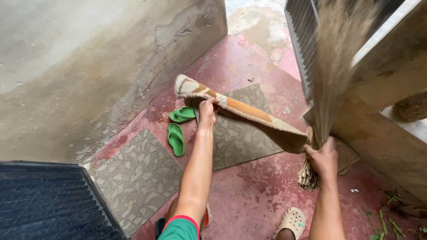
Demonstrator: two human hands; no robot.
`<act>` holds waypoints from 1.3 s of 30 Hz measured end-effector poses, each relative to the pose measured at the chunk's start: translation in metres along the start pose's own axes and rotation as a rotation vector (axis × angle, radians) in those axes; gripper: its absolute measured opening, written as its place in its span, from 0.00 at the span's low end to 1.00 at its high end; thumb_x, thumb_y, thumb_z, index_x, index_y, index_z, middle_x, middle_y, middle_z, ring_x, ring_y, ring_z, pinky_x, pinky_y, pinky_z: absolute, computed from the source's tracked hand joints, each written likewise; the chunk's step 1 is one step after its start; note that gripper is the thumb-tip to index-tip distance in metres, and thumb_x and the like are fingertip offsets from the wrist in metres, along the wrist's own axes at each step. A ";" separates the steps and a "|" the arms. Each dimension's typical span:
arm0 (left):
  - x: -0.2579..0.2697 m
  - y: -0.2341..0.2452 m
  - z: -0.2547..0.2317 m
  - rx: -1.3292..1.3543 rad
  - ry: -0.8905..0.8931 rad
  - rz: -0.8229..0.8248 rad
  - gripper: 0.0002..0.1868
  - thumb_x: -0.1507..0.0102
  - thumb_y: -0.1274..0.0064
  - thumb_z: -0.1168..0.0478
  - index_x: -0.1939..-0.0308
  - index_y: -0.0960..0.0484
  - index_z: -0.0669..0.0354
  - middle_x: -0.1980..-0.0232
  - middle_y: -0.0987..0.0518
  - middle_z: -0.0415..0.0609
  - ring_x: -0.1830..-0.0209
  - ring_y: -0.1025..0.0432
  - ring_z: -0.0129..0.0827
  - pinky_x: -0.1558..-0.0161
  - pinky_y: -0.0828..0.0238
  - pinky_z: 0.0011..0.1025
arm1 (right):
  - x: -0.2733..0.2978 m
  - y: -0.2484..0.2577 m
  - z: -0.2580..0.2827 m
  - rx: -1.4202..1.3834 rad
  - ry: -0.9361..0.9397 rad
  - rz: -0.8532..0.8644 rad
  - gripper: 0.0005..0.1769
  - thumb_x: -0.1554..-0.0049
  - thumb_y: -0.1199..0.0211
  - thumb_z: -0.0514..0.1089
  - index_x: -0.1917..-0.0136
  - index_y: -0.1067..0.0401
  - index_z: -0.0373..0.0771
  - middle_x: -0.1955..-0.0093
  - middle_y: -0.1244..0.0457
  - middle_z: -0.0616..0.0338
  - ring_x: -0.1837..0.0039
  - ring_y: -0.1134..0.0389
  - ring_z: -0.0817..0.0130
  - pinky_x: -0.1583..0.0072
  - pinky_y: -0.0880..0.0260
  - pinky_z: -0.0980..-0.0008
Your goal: Cleaning a small rug by shaking and hitting it with a broom to remove dust.
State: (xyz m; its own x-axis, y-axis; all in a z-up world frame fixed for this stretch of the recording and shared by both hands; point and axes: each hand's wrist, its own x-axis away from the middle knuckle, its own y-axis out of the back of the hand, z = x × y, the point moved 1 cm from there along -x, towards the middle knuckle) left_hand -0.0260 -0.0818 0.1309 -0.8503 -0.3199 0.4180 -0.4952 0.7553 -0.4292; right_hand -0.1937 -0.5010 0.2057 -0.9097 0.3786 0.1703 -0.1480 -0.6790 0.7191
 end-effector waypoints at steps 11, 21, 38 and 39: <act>0.018 0.070 0.203 -1.104 0.161 0.210 0.17 0.28 0.55 0.55 0.47 0.16 0.64 0.46 0.16 0.63 0.49 0.20 0.45 0.51 0.20 0.37 | 0.029 -0.093 0.028 -0.240 -0.282 0.461 0.24 0.45 0.35 0.40 0.40 0.40 0.31 0.64 0.34 0.49 0.66 0.32 0.63 0.67 0.31 0.68; 0.053 0.001 0.221 -1.360 -0.835 0.466 0.19 0.39 0.50 0.56 0.45 0.21 0.55 0.43 0.21 0.54 0.42 0.28 0.48 0.39 0.34 0.40 | 0.036 -0.155 0.007 -0.384 -0.219 0.624 0.36 0.51 0.33 0.33 0.33 0.46 0.24 0.61 0.32 0.47 0.61 0.28 0.63 0.59 0.25 0.67; 0.042 -0.004 0.158 -0.106 0.321 0.081 0.34 0.35 0.71 0.34 0.74 0.27 0.59 0.72 0.18 0.59 0.71 0.18 0.42 0.69 0.28 0.36 | 0.035 -0.177 -0.022 0.323 0.021 0.614 0.29 0.50 0.26 0.44 0.42 0.34 0.26 0.56 0.32 0.43 0.56 0.30 0.58 0.55 0.29 0.62; 0.033 0.007 0.170 -0.160 0.302 0.049 0.30 0.34 0.69 0.40 0.74 0.26 0.60 0.73 0.18 0.58 0.74 0.19 0.42 0.71 0.29 0.37 | 0.041 -0.182 -0.026 0.342 -0.004 0.671 0.26 0.49 0.28 0.42 0.43 0.32 0.26 0.58 0.33 0.47 0.58 0.31 0.61 0.58 0.30 0.64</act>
State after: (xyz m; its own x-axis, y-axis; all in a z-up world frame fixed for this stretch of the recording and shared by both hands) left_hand -0.0882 -0.1845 0.0055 -0.7692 -0.1153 0.6285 -0.4007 0.8532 -0.3338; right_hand -0.2144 -0.3783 0.0639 -0.7608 -0.0448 0.6475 0.5669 -0.5315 0.6294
